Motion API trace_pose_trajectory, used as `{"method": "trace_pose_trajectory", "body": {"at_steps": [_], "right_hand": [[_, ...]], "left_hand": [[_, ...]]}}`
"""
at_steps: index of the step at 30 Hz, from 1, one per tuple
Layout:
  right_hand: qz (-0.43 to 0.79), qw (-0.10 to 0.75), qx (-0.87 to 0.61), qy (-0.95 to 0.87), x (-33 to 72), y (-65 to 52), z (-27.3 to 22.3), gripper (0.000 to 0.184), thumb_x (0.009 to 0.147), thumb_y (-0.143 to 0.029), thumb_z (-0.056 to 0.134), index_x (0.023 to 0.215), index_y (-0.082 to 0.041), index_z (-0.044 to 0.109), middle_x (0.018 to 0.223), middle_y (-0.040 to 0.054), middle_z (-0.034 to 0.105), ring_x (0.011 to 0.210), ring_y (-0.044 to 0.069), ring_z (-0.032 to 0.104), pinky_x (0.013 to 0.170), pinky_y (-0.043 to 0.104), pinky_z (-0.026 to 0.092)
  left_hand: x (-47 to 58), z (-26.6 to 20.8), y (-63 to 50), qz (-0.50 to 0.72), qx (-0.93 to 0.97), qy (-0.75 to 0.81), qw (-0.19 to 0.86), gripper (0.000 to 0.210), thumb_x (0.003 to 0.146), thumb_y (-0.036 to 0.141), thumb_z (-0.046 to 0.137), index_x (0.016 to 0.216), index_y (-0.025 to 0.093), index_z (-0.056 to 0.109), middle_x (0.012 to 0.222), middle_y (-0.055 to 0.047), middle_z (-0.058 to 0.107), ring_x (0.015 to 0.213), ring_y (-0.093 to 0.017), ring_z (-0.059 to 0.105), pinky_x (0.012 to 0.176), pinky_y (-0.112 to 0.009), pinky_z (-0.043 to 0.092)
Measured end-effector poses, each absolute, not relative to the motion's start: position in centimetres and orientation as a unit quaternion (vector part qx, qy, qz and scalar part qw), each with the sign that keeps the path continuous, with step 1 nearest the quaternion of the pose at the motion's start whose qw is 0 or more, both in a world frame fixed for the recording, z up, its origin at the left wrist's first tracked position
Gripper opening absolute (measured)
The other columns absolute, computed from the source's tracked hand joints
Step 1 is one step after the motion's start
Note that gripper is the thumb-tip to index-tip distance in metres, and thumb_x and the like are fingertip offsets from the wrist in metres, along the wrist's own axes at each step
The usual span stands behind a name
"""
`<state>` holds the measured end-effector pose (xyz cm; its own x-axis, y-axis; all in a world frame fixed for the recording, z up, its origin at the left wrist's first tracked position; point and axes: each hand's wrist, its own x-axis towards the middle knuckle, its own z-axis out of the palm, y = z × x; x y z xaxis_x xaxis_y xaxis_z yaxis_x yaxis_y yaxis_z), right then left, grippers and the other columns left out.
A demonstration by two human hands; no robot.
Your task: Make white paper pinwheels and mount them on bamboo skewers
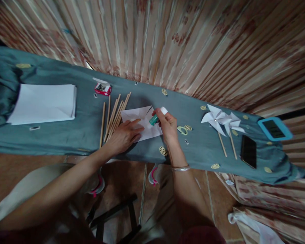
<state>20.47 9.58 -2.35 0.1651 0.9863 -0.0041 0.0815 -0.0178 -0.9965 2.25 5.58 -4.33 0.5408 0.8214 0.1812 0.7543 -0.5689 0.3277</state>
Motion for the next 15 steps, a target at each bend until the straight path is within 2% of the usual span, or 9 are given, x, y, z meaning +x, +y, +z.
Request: {"method": "trace_pose_trajectory", "body": {"at_steps": [5,9,15], "right_hand": [[0.395,0.500,-0.561,-0.528,20.4,9.8,-3.1,0.032,0.072,-0.054,0.072,0.073,-0.022,0.070,0.058,-0.0041,0.061,0.051,0.010,0.047,0.049,0.024,0.036],[0.391,0.463,-0.542,-0.581,19.8,9.7,-3.2,0.031,0.072,-0.053,0.072,0.077,-0.022,0.070,0.064,-0.0027,0.065,0.055,0.011,0.052,0.055,0.025,0.041],[0.351,0.398,-0.553,-0.642,19.0,9.2,-3.0,0.025,0.075,-0.048,0.071,0.077,-0.023,0.070,0.066,-0.0012,0.066,0.061,0.015,0.058,0.059,0.027,0.041]], "left_hand": [[2.2,-4.4,5.7,0.146,0.870,0.462,0.094,0.029,0.095,0.029,0.046,0.111,0.017,0.068,0.140,-0.016,0.051,0.110,-0.031,0.053,0.090,-0.046,0.045],[2.2,-4.8,5.7,0.157,0.868,0.464,0.081,0.029,0.095,0.029,0.046,0.110,0.018,0.068,0.138,-0.015,0.052,0.108,-0.030,0.052,0.089,-0.045,0.044],[1.8,-4.9,5.7,0.157,0.866,0.469,0.069,0.031,0.095,0.032,0.045,0.108,0.017,0.069,0.132,-0.015,0.055,0.105,-0.029,0.052,0.089,-0.043,0.042]]}}
